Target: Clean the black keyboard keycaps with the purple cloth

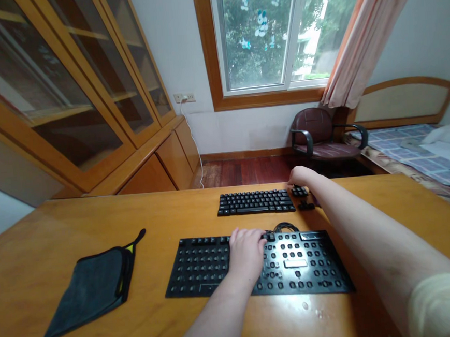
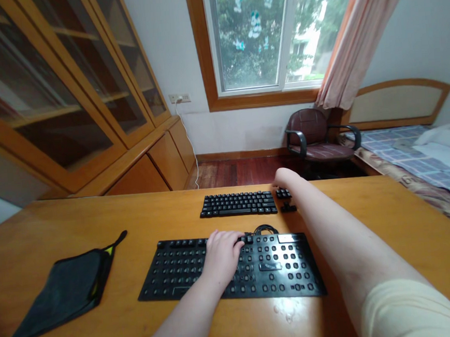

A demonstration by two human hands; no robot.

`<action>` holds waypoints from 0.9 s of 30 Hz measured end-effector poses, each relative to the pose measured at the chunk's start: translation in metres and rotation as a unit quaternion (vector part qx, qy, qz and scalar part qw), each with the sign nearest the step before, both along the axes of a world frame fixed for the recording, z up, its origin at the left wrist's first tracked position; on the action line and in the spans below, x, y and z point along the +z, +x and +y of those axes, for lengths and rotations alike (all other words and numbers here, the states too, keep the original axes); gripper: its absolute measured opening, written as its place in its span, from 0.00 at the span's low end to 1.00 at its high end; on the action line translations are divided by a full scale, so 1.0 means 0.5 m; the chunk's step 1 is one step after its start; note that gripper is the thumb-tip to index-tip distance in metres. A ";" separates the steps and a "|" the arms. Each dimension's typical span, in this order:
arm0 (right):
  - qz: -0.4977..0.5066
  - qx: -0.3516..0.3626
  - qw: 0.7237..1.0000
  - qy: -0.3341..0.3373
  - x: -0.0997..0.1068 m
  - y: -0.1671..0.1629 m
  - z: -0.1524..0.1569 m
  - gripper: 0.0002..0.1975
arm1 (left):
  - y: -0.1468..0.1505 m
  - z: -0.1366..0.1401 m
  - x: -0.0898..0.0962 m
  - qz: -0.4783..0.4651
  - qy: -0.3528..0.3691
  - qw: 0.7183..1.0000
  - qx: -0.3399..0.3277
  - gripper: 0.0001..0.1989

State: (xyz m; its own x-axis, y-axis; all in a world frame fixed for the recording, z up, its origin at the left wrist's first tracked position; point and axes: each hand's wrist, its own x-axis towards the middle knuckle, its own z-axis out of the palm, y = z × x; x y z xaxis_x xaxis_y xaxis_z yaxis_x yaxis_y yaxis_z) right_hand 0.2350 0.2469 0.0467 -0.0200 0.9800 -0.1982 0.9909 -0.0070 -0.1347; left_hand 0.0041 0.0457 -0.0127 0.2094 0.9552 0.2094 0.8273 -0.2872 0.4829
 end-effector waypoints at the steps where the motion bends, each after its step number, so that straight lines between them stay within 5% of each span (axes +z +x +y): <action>1: -0.004 -0.002 1.000 -0.003 0.007 0.002 -0.001 0.10 | 0.000 0.000 -0.001 -0.003 0.002 1.000 0.000 0.09; 6: -0.002 -0.008 1.000 0.021 0.065 0.010 -0.035 0.11 | 0.000 0.001 -0.001 -0.014 -0.001 1.000 0.000 0.08; 11: 0.174 -0.038 0.980 0.091 0.095 -0.024 -0.195 0.18 | 0.002 -0.008 0.014 -0.084 0.054 0.995 -0.002 0.12; 17: 0.262 0.012 0.964 0.050 0.023 -0.128 -0.378 0.12 | 0.005 -0.019 0.017 -0.179 0.085 0.974 -0.112 0.16; 20: 0.265 0.030 0.962 0.057 -0.009 -0.150 -0.395 0.10 | 0.006 -0.016 0.007 -0.198 0.081 0.966 -0.145 0.13; 27: 0.322 0.031 0.943 0.078 -0.045 -0.160 -0.384 0.11 | 0.006 -0.012 0.002 -0.232 0.073 0.966 -0.084 0.12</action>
State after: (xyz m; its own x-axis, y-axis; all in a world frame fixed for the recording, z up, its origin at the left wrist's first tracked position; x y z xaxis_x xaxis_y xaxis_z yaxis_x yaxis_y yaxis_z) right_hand 0.1548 0.0550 0.0243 -0.1461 0.9890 0.0215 0.7009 0.1189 -0.7033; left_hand 0.0072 0.0399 -0.0116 0.2105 0.8692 0.4473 0.4672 -0.4914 0.7350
